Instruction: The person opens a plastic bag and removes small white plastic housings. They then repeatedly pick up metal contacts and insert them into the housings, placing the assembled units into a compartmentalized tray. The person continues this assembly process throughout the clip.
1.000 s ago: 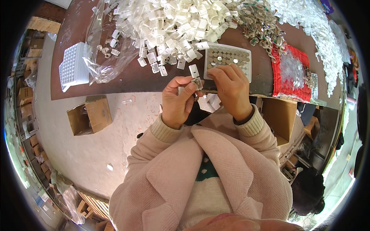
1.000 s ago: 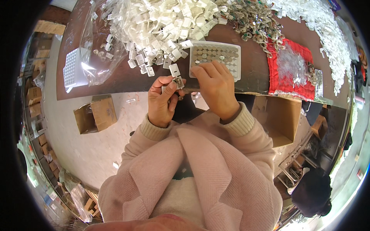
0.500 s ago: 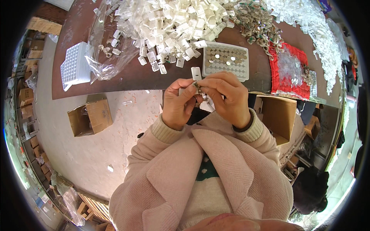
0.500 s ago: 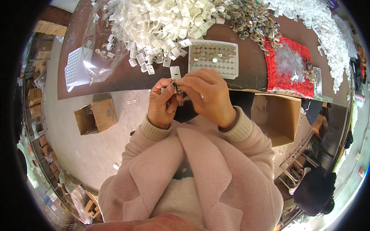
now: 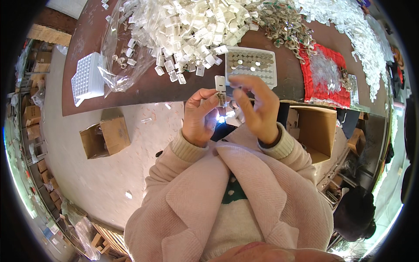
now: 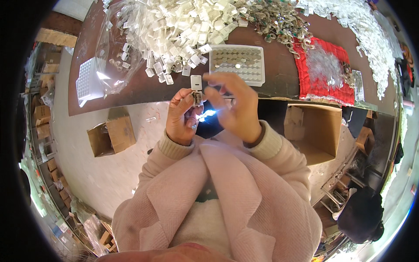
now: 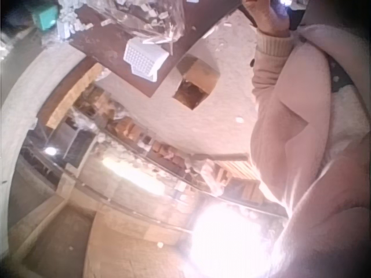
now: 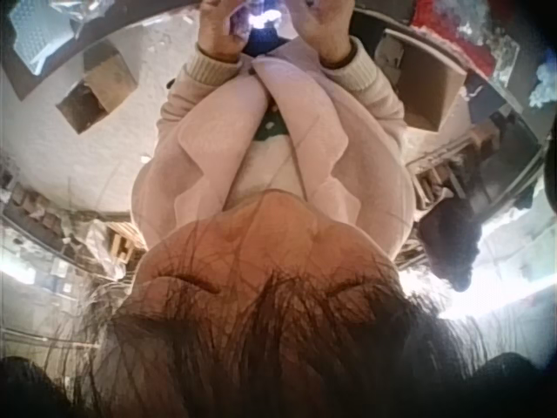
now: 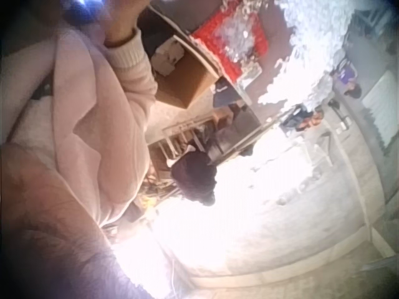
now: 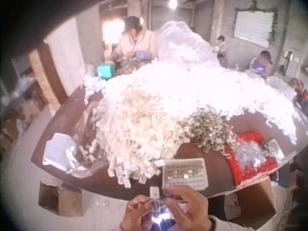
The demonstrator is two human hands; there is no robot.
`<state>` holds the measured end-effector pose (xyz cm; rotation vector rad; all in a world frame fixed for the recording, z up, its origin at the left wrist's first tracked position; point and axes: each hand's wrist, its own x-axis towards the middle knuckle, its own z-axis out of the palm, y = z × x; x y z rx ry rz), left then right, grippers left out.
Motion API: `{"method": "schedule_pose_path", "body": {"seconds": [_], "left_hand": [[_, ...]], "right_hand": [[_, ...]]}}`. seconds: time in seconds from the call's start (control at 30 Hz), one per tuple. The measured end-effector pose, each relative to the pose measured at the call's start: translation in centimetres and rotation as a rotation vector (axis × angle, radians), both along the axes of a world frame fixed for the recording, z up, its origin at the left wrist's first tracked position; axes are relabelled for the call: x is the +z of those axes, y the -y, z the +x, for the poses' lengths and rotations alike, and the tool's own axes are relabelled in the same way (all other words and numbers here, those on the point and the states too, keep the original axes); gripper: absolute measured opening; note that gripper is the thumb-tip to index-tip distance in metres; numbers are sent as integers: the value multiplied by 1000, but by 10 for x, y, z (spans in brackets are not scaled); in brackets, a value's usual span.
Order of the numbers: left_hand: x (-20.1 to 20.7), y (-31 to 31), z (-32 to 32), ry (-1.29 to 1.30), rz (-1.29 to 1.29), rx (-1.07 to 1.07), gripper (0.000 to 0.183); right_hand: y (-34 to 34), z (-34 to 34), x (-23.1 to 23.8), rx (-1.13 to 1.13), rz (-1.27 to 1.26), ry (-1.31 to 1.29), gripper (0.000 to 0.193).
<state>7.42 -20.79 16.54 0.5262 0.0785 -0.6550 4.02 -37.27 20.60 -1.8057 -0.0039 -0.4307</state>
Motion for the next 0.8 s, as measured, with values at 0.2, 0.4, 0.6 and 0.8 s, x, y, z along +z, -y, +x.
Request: {"method": "schedule_pose_path", "body": {"seconds": [0.2, 0.4, 0.6, 0.8], "left_hand": [[1, 3, -1, -9, 47, -84, 13], [0, 3, 3, -61, -148, -129, 13], [11, 5, -3, -164, -42, -80, 15], [4, 6, -6, -158, -30, -102, 28]], "right_hand": [[2, 9, 3, 34, 363, -292, 14], [0, 7, -4, 167, 81, 244, 24], [0, 8, -5, 185, -58, 329, 27], [-8, 8, -7, 119, -78, 351, 25]]}}
